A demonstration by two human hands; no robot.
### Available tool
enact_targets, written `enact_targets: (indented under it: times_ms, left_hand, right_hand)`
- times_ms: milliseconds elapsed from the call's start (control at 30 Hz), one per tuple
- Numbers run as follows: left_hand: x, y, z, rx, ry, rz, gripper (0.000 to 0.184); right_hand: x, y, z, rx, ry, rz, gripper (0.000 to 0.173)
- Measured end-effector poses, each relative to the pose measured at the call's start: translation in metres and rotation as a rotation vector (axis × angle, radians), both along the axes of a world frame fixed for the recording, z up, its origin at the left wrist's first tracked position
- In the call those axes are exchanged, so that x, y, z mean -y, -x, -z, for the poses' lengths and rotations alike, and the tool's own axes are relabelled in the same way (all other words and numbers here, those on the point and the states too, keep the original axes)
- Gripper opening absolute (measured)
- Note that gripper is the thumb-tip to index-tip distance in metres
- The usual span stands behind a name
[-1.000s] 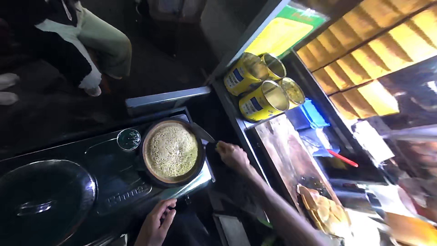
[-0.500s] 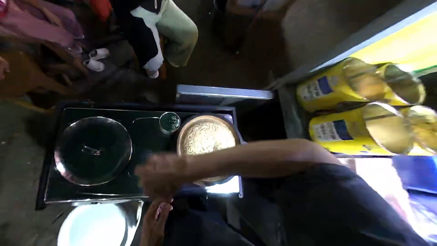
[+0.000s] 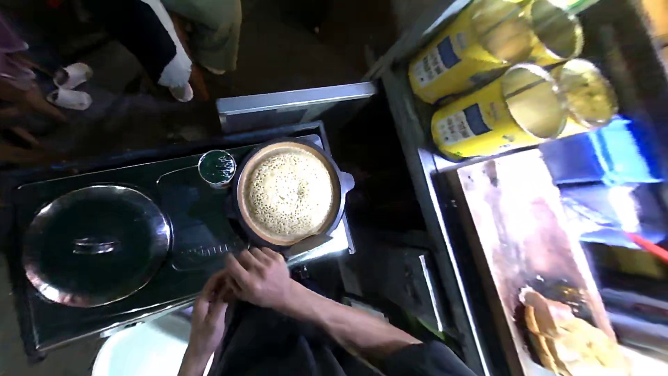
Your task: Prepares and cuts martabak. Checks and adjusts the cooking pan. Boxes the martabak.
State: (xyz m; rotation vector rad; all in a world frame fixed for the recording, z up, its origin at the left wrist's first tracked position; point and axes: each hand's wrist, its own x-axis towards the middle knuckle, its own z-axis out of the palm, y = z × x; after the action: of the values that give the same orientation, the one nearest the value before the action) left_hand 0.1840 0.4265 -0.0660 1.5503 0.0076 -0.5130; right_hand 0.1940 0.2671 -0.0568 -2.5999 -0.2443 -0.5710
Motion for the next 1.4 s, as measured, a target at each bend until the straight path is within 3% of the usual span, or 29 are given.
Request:
enact_targets:
  times_ms: [100, 200, 267, 367, 500, 567, 600, 667, 767, 867, 967, 1033, 1133, 1200, 1300, 1400]
  left_hand:
    - [-0.011, -0.007, 0.007, 0.026, 0.008, 0.08, 0.033]
    - [-0.01, -0.003, 0.012, -0.006, 0.017, 0.053, 0.031]
    - [-0.003, -0.004, 0.014, -0.027, 0.024, 0.046, 0.031]
    - [0.014, -0.008, 0.01, -0.019, 0.028, 0.073, 0.031]
    - [0.033, -0.014, -0.003, 0.046, -0.011, 0.112, 0.033]
    - [0.038, -0.013, -0.01, 0.066, -0.007, 0.066, 0.033]
    - [0.039, -0.009, -0.012, 0.067, 0.003, 0.034, 0.032]
    - [0.038, 0.002, -0.014, 0.054, 0.016, -0.033, 0.031]
    - [0.04, 0.018, -0.011, 0.01, 0.044, -0.119, 0.03]
    - [0.048, 0.033, -0.009, -0.041, 0.042, -0.188, 0.029]
    - [0.064, 0.037, -0.003, -0.038, 0.063, -0.239, 0.029]
    - [0.07, 0.037, -0.006, -0.009, 0.078, -0.236, 0.028]
    - [0.069, 0.031, -0.013, 0.044, 0.075, -0.24, 0.028]
    - [0.068, 0.031, -0.01, 0.049, 0.073, -0.273, 0.028]
    - [0.068, 0.027, -0.015, 0.078, 0.096, -0.298, 0.027]
    - [0.067, 0.028, -0.011, 0.078, 0.154, -0.355, 0.026]
  right_hand:
    - [0.093, 0.059, 0.013, 0.154, -0.057, -0.219, 0.025]
    - [0.193, 0.077, -0.001, 0.009, -0.29, -0.068, 0.027]
    - [0.244, 0.051, -0.026, -0.1, -0.283, 0.127, 0.025]
    - [0.286, -0.02, -0.068, -0.37, 0.161, 0.238, 0.029]
    - [0.301, -0.111, -0.103, -0.765, 0.605, 0.038, 0.032]
    - [0.319, -0.133, -0.116, -0.988, 0.629, 0.016, 0.029]
    - [0.334, -0.132, -0.113, -1.074, 0.544, 0.022, 0.028]
    - [0.367, -0.103, -0.07, -1.153, 0.266, -0.046, 0.025]
    - [0.331, -0.035, -0.033, -1.245, -0.109, -0.095, 0.026]
    - [0.227, 0.029, -0.033, -1.229, -0.108, -0.042, 0.034]
    - [0.147, 0.04, -0.049, -1.229, -0.154, 0.145, 0.038]
    - [0.153, 0.04, -0.057, -1.244, -0.093, 0.24, 0.039]
    - [0.214, 0.029, -0.06, -1.29, 0.038, 0.359, 0.037]
    - [0.237, 0.012, -0.061, -1.264, 0.084, 0.312, 0.036]
    - [0.246, -0.001, -0.07, -0.992, 0.03, 0.176, 0.034]
    - [0.236, -0.021, -0.074, -1.22, 0.168, 0.188, 0.037]
